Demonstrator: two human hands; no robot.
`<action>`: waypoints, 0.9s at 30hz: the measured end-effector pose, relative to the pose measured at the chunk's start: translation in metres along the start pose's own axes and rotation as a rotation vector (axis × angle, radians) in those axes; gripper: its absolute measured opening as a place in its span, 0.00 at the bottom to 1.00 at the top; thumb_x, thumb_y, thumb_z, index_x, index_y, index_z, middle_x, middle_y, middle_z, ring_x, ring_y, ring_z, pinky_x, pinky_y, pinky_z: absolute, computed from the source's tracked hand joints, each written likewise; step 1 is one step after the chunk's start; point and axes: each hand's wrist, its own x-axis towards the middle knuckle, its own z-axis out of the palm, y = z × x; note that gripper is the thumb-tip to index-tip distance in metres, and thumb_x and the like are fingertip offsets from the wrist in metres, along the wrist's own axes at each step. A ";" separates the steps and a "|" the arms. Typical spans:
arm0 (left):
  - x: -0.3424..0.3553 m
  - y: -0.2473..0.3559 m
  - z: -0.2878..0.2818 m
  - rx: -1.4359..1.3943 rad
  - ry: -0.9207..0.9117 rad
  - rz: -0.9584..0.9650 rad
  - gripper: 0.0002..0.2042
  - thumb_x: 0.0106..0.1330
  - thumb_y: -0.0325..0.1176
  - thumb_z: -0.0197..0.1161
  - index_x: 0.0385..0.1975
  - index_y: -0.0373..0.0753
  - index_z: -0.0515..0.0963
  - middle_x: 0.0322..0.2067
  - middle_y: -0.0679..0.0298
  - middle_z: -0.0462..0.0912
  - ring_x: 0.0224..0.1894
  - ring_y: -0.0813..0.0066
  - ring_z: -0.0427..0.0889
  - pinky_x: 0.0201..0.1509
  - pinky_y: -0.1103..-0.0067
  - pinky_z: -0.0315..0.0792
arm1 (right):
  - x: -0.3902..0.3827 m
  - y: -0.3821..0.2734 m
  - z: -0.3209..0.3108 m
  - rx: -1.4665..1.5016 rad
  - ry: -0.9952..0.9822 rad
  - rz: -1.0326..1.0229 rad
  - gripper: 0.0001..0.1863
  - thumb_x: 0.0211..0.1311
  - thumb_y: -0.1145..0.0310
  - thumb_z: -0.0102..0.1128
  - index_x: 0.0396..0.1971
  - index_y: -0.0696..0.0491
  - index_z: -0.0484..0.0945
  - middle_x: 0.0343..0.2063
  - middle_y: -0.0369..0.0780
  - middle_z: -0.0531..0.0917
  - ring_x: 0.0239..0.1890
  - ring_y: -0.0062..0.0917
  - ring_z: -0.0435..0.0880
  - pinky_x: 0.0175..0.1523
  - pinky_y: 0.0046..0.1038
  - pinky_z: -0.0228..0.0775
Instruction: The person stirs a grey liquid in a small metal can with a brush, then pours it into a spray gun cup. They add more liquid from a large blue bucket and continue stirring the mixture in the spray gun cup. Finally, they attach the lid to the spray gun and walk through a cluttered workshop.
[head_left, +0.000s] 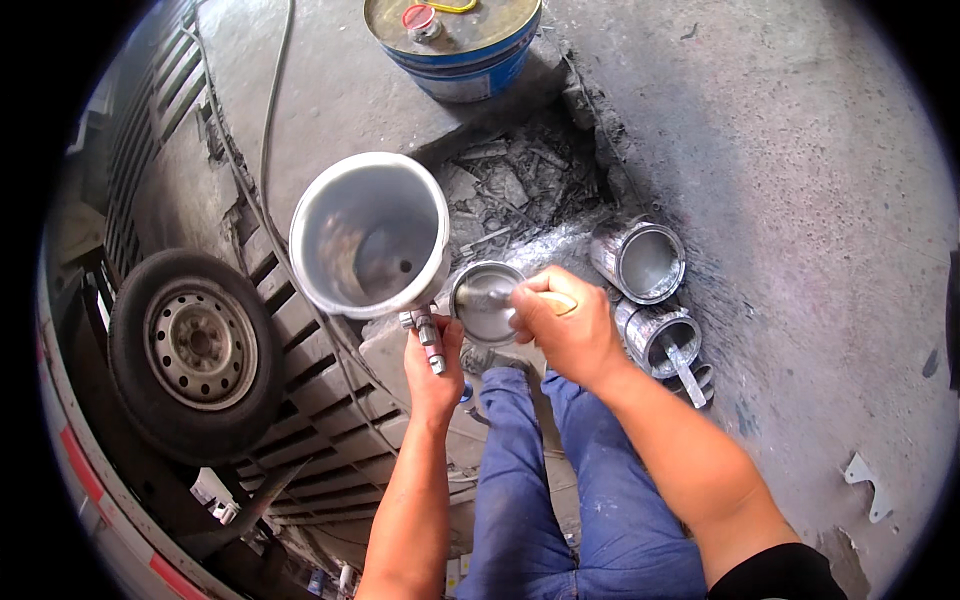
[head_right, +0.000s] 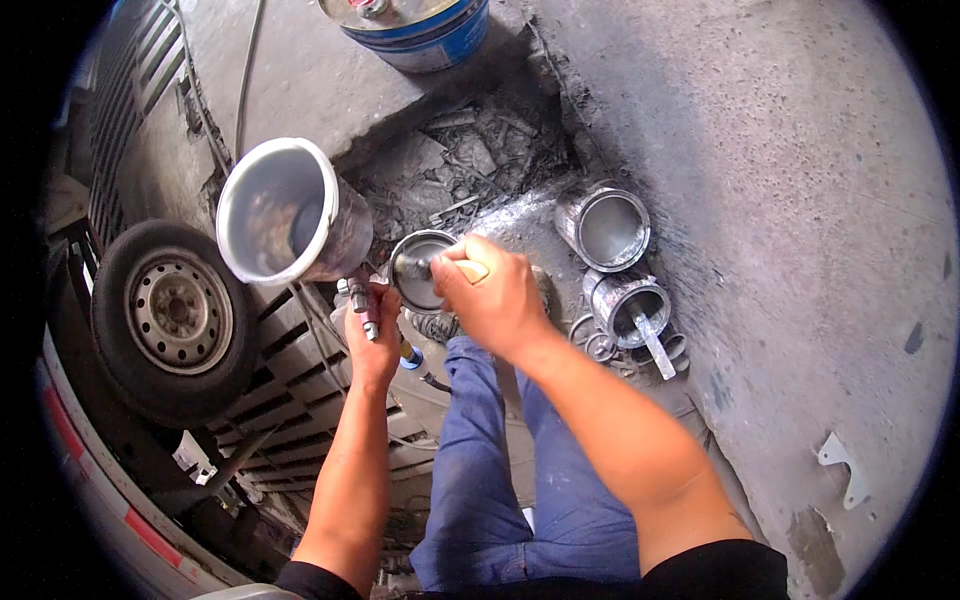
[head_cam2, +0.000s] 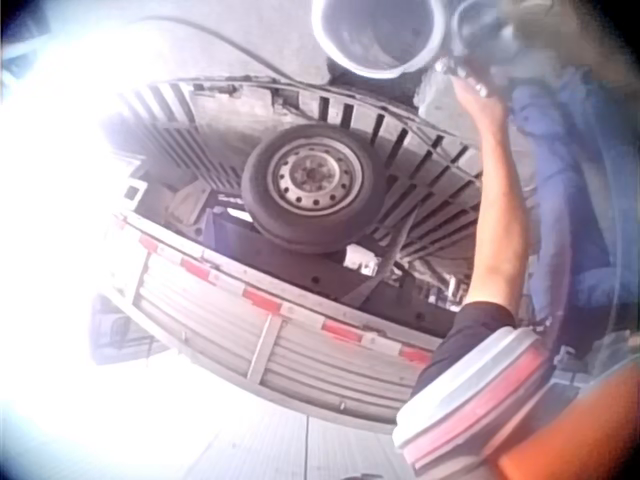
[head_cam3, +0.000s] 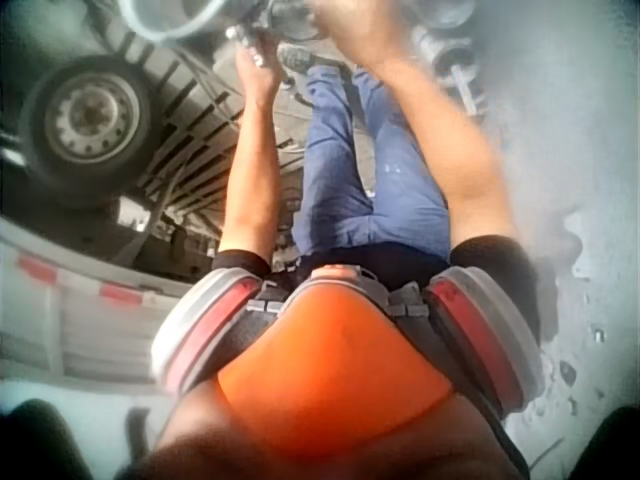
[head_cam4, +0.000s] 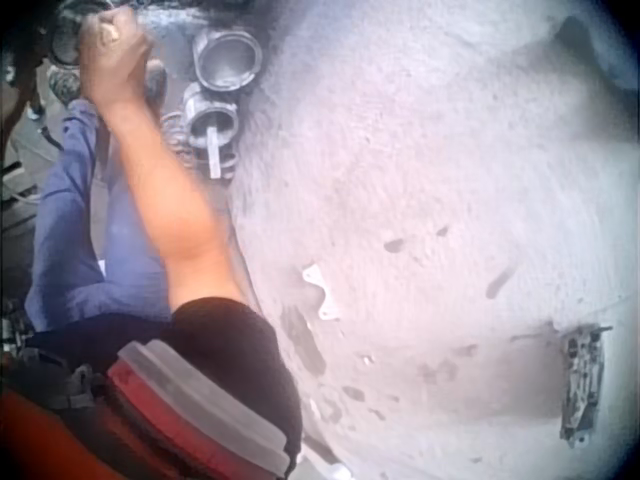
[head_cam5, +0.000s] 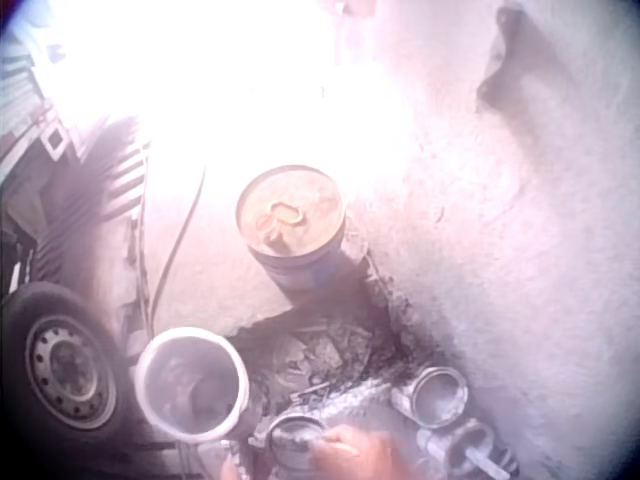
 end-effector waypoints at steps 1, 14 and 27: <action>-0.001 0.000 0.000 0.016 0.009 0.004 0.06 0.64 0.30 0.60 0.31 0.35 0.72 0.26 0.66 0.74 0.29 0.79 0.71 0.35 0.79 0.68 | -0.005 -0.001 0.002 0.131 -0.009 0.159 0.09 0.60 0.67 0.56 0.31 0.57 0.77 0.19 0.44 0.81 0.23 0.27 0.83 0.28 0.26 0.72; -0.008 -0.001 0.013 0.041 0.094 0.006 0.08 0.64 0.33 0.61 0.33 0.35 0.71 0.22 0.64 0.75 0.24 0.78 0.71 0.31 0.78 0.69 | 0.002 0.012 -0.001 -0.648 -0.076 -0.632 0.05 0.52 0.69 0.59 0.23 0.52 0.72 0.19 0.42 0.74 0.24 0.40 0.78 0.28 0.39 0.71; -0.006 -0.017 0.013 -0.014 0.180 0.016 0.07 0.64 0.32 0.60 0.32 0.36 0.71 0.24 0.65 0.75 0.27 0.79 0.72 0.34 0.78 0.69 | -0.029 0.022 -0.010 -0.377 0.033 -0.357 0.05 0.56 0.70 0.58 0.25 0.55 0.75 0.17 0.45 0.78 0.18 0.35 0.80 0.25 0.34 0.72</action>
